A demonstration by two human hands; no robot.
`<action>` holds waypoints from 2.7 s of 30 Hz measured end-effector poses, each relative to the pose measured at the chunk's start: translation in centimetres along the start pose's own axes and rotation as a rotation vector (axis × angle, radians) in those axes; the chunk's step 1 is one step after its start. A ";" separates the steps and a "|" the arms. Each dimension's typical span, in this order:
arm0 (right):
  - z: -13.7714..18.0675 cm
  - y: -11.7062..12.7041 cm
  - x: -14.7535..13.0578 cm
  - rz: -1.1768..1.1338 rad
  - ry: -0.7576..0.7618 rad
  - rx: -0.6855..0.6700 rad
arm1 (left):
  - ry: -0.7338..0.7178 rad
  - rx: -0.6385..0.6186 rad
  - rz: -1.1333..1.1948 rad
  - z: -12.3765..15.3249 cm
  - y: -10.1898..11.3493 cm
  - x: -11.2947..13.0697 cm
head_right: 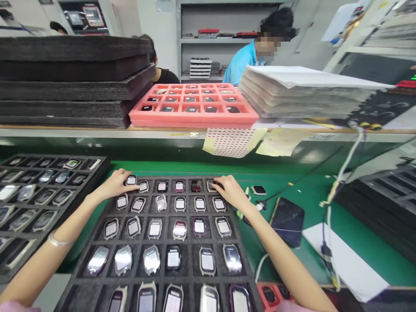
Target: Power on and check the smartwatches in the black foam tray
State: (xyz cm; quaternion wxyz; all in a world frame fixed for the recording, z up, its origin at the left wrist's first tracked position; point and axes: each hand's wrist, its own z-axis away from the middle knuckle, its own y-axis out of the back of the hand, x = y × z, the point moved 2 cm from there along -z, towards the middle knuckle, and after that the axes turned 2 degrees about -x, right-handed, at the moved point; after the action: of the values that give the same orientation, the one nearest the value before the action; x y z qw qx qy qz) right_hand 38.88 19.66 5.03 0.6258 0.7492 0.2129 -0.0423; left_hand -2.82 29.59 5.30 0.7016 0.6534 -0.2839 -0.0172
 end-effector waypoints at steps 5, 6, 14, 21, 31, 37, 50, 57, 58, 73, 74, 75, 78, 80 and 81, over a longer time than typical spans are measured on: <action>-0.3 -1.2 -0.4 -0.064 -0.144 0.068 | -0.050 -0.028 -0.211 -0.9 0.5 6.2; -0.3 -1.5 -0.4 -0.090 -0.170 0.082 | -0.105 -0.033 -0.194 -1.1 0.3 8.1; 0.1 -2.0 -0.1 -0.519 -0.243 0.150 | -0.324 -0.118 -0.036 -2.7 -5.7 22.0; 3.1 0.3 -1.0 -0.973 -0.308 0.286 | -0.134 -0.101 0.008 -4.2 -8.9 24.3; 3.3 1.2 -5.0 -1.440 -0.315 0.184 | -0.338 -0.224 0.349 -4.8 -9.9 21.5; 2.6 0.0 -6.1 -1.701 -0.181 0.013 | 0.047 -0.360 1.146 -1.0 -8.4 16.9; 1.4 -0.8 -8.4 -1.848 -0.182 -0.129 | 0.090 -0.405 1.442 3.1 -4.2 17.1; 0.6 -1.3 -8.9 -1.851 -0.227 -0.150 | -0.111 -0.385 1.125 2.6 -5.2 16.2; 0.5 -1.4 -9.1 -1.855 -0.232 -0.154 | -0.157 -0.336 1.085 2.5 -5.3 16.1; 1.3 -2.1 -9.1 -1.774 -0.312 -0.238 | -0.253 -0.043 0.813 2.3 -5.6 15.0; 1.4 -2.1 -9.2 -1.767 -0.307 -0.234 | -0.246 -0.050 0.824 2.4 -5.5 15.0; 1.5 -2.0 -9.3 -1.760 -0.303 -0.227 | -0.237 -0.062 0.838 2.5 -5.4 15.1; 1.8 -1.9 -9.7 -1.744 -0.299 -0.215 | -0.214 -0.142 0.888 2.9 -5.0 15.3; 2.0 -1.9 -10.0 -1.740 -0.297 -0.218 | -0.197 -0.202 0.914 3.1 -4.9 15.5; 2.0 -1.8 -10.0 -1.739 -0.296 -0.222 | -0.188 -0.221 0.921 3.2 -4.8 15.5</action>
State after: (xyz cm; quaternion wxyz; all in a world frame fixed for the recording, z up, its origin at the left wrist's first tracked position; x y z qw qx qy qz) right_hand 29.52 15.29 6.22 0.4623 0.2442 0.6264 -0.5782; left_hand 10.52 19.86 6.62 0.6729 0.3766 -0.6024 0.2061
